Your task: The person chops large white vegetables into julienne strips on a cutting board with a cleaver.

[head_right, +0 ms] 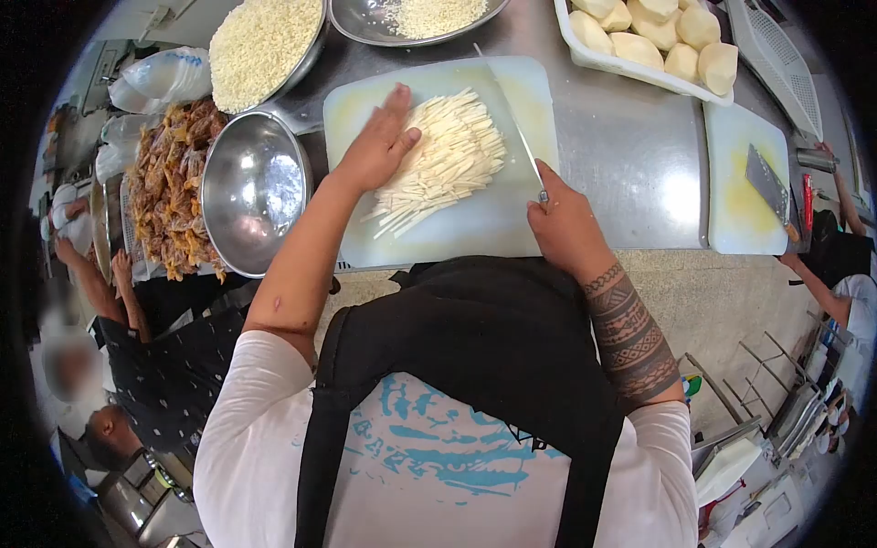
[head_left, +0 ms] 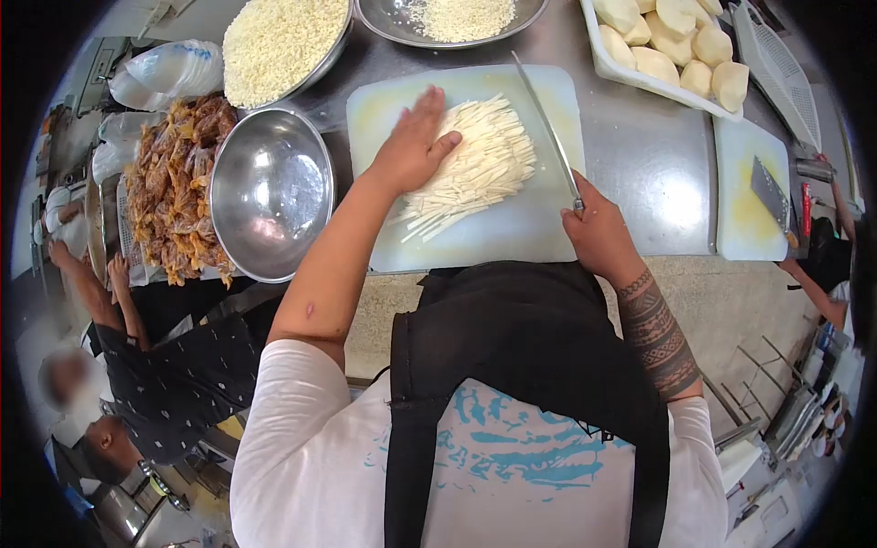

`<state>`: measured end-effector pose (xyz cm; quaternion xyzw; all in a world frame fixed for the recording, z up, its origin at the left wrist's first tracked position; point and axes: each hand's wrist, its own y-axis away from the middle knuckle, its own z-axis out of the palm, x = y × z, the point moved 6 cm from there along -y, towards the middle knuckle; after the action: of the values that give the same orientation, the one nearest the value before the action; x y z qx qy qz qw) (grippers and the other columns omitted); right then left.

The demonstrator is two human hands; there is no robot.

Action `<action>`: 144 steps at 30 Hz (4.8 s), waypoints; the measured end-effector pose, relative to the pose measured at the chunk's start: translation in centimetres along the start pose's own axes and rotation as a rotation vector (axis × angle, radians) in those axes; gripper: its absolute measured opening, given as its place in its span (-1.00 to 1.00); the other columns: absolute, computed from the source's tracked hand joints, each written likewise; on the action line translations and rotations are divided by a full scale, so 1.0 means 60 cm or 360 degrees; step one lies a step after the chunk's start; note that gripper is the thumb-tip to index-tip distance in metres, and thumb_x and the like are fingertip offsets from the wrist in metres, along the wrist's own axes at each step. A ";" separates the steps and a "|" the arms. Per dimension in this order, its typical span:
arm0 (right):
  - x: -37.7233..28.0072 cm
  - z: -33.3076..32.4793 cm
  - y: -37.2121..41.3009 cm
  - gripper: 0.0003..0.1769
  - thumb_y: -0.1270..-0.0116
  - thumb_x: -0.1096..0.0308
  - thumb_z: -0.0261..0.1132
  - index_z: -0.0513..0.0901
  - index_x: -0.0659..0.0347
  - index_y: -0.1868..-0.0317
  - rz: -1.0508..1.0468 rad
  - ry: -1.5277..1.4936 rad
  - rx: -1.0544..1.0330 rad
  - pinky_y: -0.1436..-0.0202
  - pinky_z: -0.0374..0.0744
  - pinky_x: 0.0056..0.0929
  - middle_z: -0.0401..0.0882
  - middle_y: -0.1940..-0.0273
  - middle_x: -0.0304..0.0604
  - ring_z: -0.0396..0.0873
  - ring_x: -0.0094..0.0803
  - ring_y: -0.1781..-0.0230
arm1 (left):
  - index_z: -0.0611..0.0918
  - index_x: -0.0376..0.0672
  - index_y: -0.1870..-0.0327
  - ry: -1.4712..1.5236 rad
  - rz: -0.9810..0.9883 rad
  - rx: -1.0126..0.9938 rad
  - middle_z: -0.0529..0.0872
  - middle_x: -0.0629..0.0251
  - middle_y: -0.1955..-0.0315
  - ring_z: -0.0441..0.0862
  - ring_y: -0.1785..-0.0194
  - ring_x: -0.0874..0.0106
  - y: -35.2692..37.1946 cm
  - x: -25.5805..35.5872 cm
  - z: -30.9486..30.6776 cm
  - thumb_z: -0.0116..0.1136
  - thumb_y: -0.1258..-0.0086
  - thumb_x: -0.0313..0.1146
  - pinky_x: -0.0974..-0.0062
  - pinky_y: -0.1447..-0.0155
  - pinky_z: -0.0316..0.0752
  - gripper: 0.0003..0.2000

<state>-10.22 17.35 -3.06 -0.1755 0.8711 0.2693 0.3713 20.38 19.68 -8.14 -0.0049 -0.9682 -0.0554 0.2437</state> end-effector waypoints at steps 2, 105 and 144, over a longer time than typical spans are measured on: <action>-0.008 0.013 -0.004 -0.30 -0.46 0.42 0.30 0.39 0.37 -0.58 0.0004 -0.0035 -0.0073 0.02 0.67 -0.01 0.74 0.19 0.32 0.73 0.23 0.18 | 0.07 -0.37 -0.75 0.0252 -0.0063 -0.0191 0.09 -0.20 -0.73 0.02 -0.80 -0.01 -0.001 0.004 0.017 -0.09 -0.71 0.23 -0.07 -0.80 -0.10 -0.11; -0.010 0.066 -0.013 -0.64 -0.71 0.24 0.15 0.54 0.38 -0.25 -0.0130 0.0012 -0.0140 0.09 0.61 0.03 0.70 0.19 0.35 0.72 0.28 0.15 | 0.39 -0.45 -0.57 0.0141 -0.0240 0.0239 0.51 -0.19 -0.49 0.42 -0.56 -0.07 0.019 0.061 0.046 0.07 -0.64 0.17 0.00 -0.63 0.24 -0.20; 0.009 0.043 -0.004 -0.73 -0.72 0.32 0.13 0.49 0.32 -0.24 0.0071 -0.0063 -0.0126 0.53 0.49 -0.30 0.49 0.53 -0.20 0.50 -0.44 0.62 | 0.52 -0.49 -0.47 -0.0066 -0.0291 0.0314 0.63 0.00 -0.20 0.50 -0.28 0.07 0.005 0.090 0.041 -0.03 -0.71 0.03 0.12 -0.38 0.37 -0.34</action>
<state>-9.04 18.63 -5.02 -0.1652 0.8560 0.3153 0.3749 14.44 20.15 -7.72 0.1062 -0.9702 0.0183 0.2169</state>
